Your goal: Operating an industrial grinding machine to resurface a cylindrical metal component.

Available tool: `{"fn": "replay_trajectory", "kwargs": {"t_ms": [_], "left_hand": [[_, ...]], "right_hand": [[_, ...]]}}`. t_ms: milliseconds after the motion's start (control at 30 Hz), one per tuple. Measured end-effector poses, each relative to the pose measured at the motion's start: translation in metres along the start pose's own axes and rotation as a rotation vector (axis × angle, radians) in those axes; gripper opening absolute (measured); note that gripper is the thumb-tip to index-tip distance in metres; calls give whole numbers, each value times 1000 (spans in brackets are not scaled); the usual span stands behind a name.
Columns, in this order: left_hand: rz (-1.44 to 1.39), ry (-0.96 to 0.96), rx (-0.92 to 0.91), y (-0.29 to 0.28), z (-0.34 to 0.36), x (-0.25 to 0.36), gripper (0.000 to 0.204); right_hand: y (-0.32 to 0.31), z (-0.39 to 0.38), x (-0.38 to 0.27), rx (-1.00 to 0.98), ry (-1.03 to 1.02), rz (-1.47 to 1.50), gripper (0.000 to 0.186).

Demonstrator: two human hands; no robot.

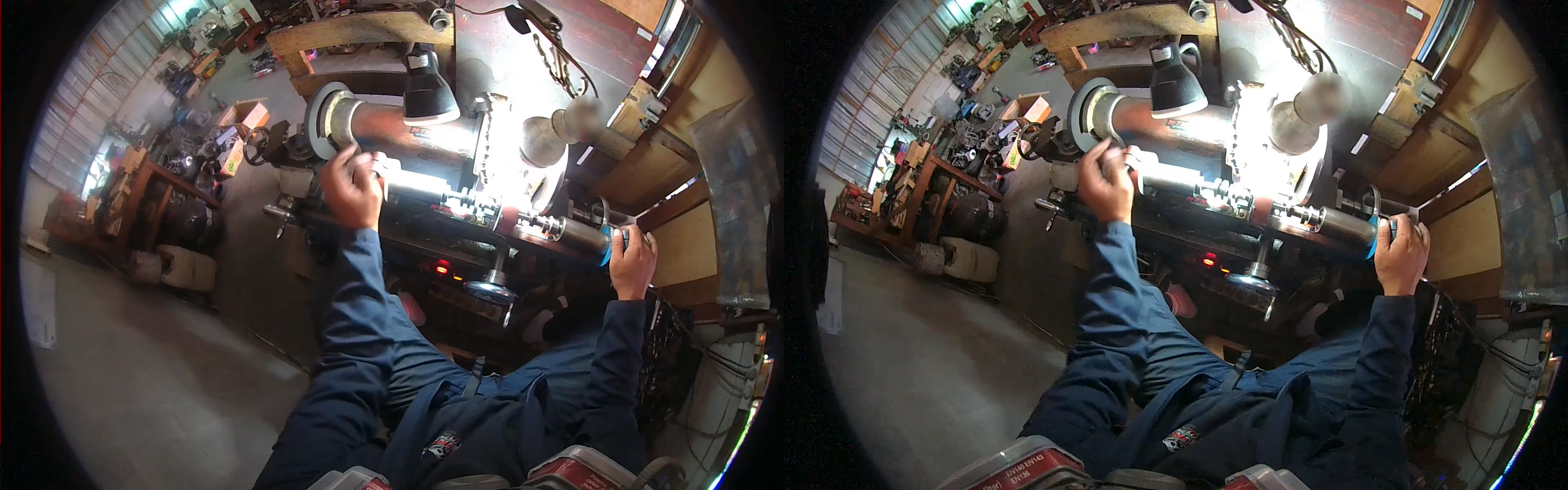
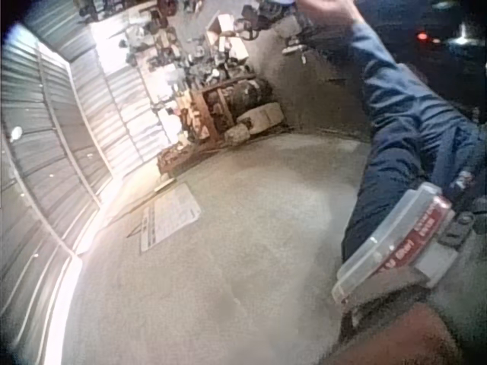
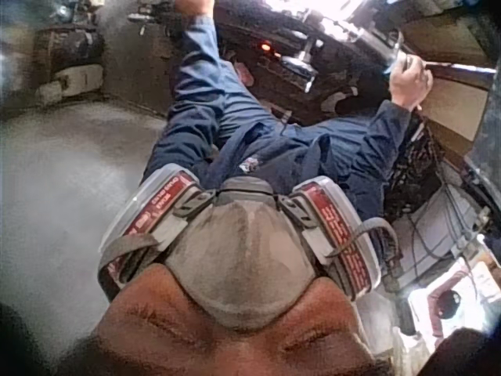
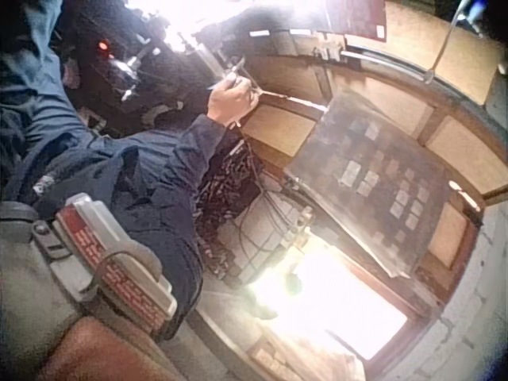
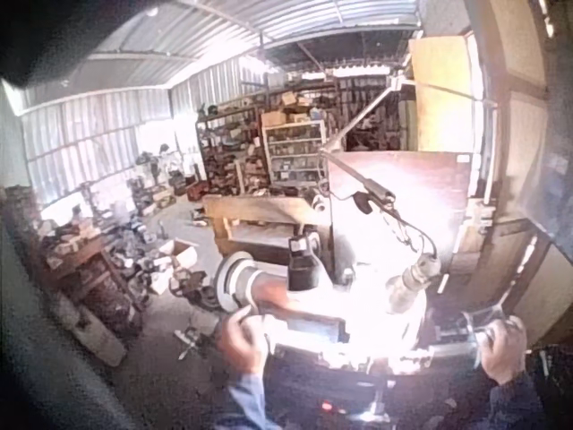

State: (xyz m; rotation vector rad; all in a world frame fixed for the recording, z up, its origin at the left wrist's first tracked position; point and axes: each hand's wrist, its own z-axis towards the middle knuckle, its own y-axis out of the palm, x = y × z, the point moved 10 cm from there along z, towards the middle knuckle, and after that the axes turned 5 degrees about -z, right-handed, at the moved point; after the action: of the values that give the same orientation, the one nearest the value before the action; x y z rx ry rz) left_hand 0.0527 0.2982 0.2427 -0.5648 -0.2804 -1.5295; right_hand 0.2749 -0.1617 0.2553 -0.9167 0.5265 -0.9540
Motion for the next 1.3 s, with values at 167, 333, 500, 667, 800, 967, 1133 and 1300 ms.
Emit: {"fn": "replay_trajectory", "kwargs": {"t_ms": [167, 333, 500, 667, 800, 967, 1133, 1300], "left_hand": [[224, -1096, 291, -19, -181, -86, 38], [-640, -1810, 95, 58, -284, -125, 44], [-861, -1885, -69, 74, -265, -110, 34], [-1302, -2140, 28, 89, -271, -86, 28], [-1338, -2107, 5, 89, -280, -95, 25], [-1196, -1798, -112, 90, -279, -109, 24], [-1126, -1776, -37, 94, -283, -111, 23], [-1162, -1984, -87, 93, -286, -100, 29]], "right_hand": [[-2, -2, 5, 33, 13, -26, 22], [-3, -3, 5, 52, 17, -13, 23], [-2, -4, 7, 41, 47, -21, 22], [-5, -4, 4, 65, 27, -18, 22], [-4, -4, 4, 54, 49, -23, 21], [-5, -3, 1, 62, 35, -14, 21], [-10, -1, -2, 119, -5, -4, 21], [-10, 0, -2, 88, -14, -8, 20]]}}
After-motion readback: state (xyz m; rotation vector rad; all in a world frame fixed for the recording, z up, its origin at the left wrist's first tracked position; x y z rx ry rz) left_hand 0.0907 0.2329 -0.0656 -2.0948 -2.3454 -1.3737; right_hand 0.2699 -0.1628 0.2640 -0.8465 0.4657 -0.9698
